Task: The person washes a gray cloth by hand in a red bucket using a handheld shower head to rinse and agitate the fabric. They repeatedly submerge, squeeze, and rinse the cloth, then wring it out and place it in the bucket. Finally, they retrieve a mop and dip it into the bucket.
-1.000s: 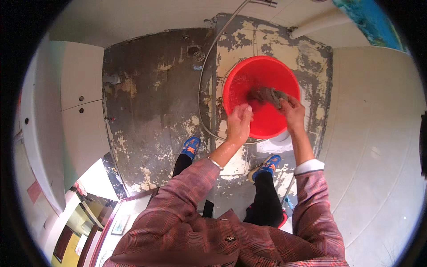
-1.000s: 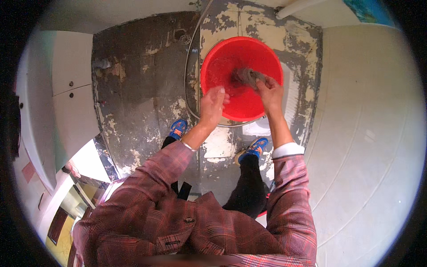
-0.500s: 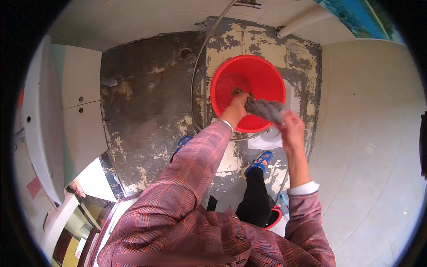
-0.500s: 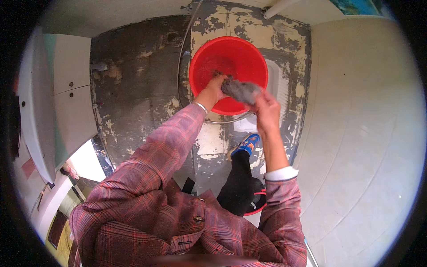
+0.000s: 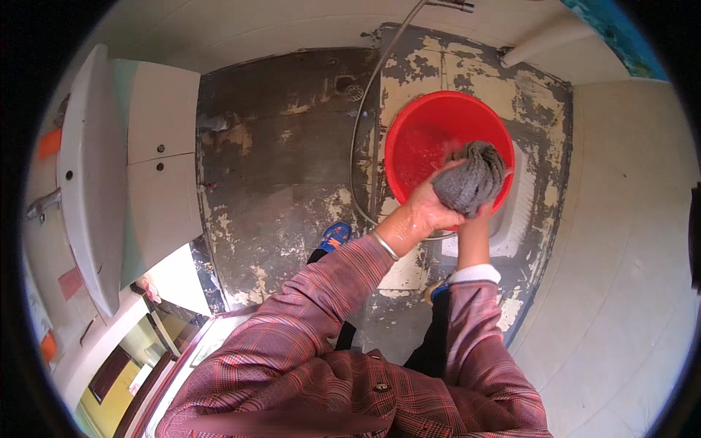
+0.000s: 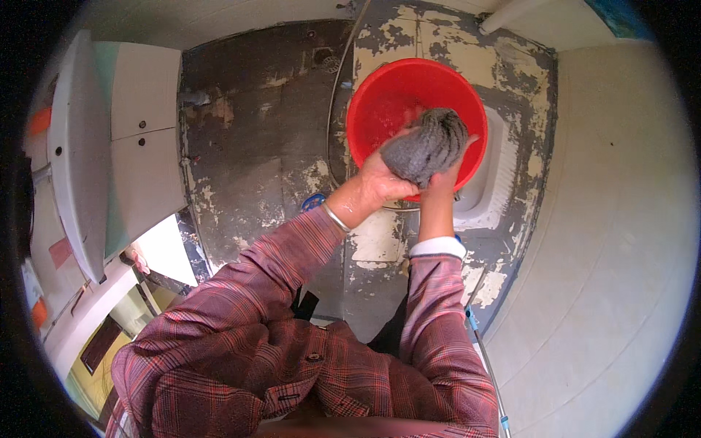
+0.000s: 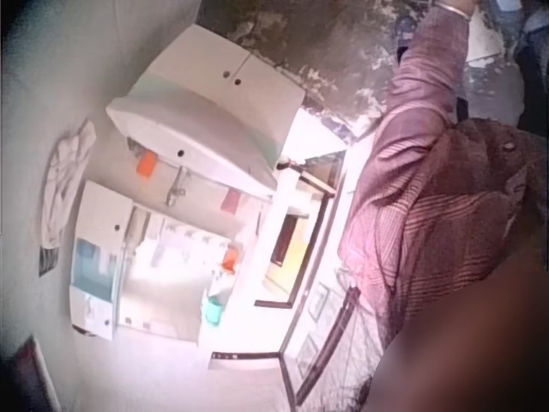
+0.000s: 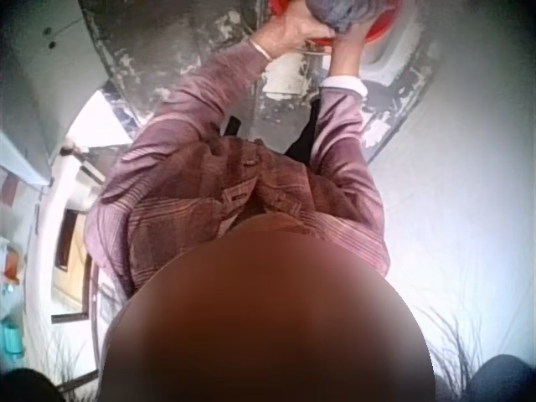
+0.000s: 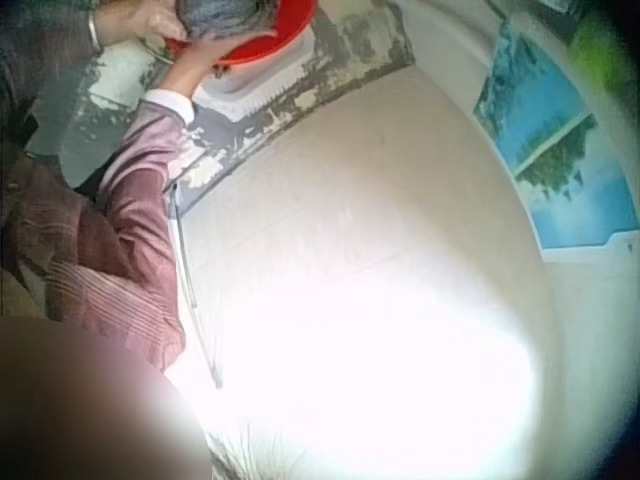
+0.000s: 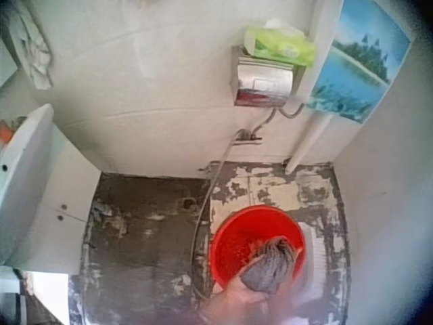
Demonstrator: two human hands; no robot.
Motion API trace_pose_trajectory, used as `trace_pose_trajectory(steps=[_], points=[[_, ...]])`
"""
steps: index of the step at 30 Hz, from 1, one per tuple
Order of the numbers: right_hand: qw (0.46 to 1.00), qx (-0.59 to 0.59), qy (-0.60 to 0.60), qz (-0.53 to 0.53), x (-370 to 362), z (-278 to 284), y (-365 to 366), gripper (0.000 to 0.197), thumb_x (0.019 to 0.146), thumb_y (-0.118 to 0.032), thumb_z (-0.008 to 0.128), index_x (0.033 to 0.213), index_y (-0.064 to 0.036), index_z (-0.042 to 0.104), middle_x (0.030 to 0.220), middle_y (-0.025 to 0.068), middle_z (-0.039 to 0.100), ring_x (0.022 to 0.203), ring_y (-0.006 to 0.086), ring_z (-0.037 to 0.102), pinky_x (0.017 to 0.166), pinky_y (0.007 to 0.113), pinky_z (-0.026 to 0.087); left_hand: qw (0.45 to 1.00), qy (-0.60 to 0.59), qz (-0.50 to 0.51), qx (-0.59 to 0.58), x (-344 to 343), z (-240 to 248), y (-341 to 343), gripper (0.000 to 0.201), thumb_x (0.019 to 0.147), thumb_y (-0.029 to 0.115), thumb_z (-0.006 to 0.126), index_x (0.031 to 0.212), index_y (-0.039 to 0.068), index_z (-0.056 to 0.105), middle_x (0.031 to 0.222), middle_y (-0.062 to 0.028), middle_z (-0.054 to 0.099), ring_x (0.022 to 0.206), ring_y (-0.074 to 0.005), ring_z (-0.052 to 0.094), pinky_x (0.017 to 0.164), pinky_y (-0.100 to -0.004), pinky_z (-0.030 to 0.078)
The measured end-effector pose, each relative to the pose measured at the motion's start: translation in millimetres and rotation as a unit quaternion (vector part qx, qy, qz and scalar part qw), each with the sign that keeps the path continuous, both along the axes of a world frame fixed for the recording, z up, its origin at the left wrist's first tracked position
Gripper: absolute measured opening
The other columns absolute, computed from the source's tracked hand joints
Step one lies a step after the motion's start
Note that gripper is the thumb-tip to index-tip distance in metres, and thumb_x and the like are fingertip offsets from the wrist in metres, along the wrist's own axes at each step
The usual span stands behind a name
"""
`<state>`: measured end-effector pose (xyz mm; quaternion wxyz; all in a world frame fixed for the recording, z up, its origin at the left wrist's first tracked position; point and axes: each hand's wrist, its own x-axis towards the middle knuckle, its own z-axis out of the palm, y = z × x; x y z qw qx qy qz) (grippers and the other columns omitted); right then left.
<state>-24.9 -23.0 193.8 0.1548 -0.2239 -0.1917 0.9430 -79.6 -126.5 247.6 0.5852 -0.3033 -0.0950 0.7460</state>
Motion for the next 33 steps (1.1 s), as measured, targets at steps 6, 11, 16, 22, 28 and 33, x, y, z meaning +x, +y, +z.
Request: trace_pose_trajectory(steps=[6,11,16,22,28,33], points=[[0.97,0.169,-0.146,0.099,-38.0,-1.7,54.9,0.028,0.083,-0.022,0.055,0.105,-0.0046,0.056,0.087,0.0075,0.061,0.073,0.0175,0.058,0.065,0.03,0.048,0.979,0.191,-0.071,-0.018,-6.0,-26.5,-11.2,0.037,0.08,0.04,0.06,0.102,0.01,0.056,0.089,-0.004,0.062,0.083,-0.0152,0.058,0.054,-0.0358,0.047],[0.871,0.395,-0.249,0.153,-46.6,18.2,63.8,0.021,0.076,-0.007,0.056,0.096,-0.0032,0.059,0.081,0.0051,0.061,0.068,0.0165,0.058,0.062,0.029,0.048,0.845,0.506,-0.071,-0.157,-7.7,-18.5,8.5,0.039,0.076,0.028,0.066,0.106,0.007,0.051,0.091,-0.0064,0.061,0.084,-0.0144,0.059,0.067,-0.0318,0.047],[0.726,0.593,-0.268,0.223,-49.4,8.5,67.9,0.028,0.074,-0.009,0.056,0.101,-0.0048,0.059,0.089,0.0063,0.062,0.075,0.0155,0.059,0.066,0.027,0.047,0.503,0.774,-0.13,-0.363,-2.5,-27.7,23.9,0.041,0.071,0.017,0.064,0.106,0.001,0.049,0.09,-0.0099,0.06,0.086,-0.0199,0.057,0.075,-0.0323,0.045],[0.673,0.67,-0.221,0.22,-52.3,26.1,54.3,0.047,0.08,-0.019,0.058,0.124,-0.0121,0.044,0.119,0.0146,0.051,0.096,0.025,0.057,0.078,0.032,0.046,0.786,0.556,-0.153,-0.223,6.1,-46.6,17.7,0.032,0.078,0.019,0.059,0.105,0.004,0.051,0.092,-0.0125,0.06,0.086,-0.0223,0.059,0.065,-0.0332,0.048],[0.974,0.047,-0.027,0.219,-24.3,26.1,58.3,0.06,0.086,-0.054,0.037,0.128,-0.0115,0.039,0.131,0.0221,0.036,0.116,0.0379,0.041,0.091,0.045,0.041,0.978,0.163,-0.047,0.125,11.0,-20.9,9.1,0.039,0.085,0.034,0.05,0.11,0.004,0.049,0.091,-0.0138,0.058,0.074,-0.0222,0.056,0.052,-0.0289,0.045],[0.986,0.003,0.063,0.156,-18.9,18.1,42.4,0.051,0.084,-0.045,0.046,0.119,-0.0077,0.044,0.119,0.0203,0.044,0.104,0.0326,0.047,0.082,0.039,0.045,0.97,-0.068,0.077,0.22,29.7,-19.8,22.6,0.047,0.084,0.038,0.048,0.114,0.001,0.045,0.097,-0.0112,0.052,0.072,-0.0193,0.051,0.051,-0.0265,0.041]])
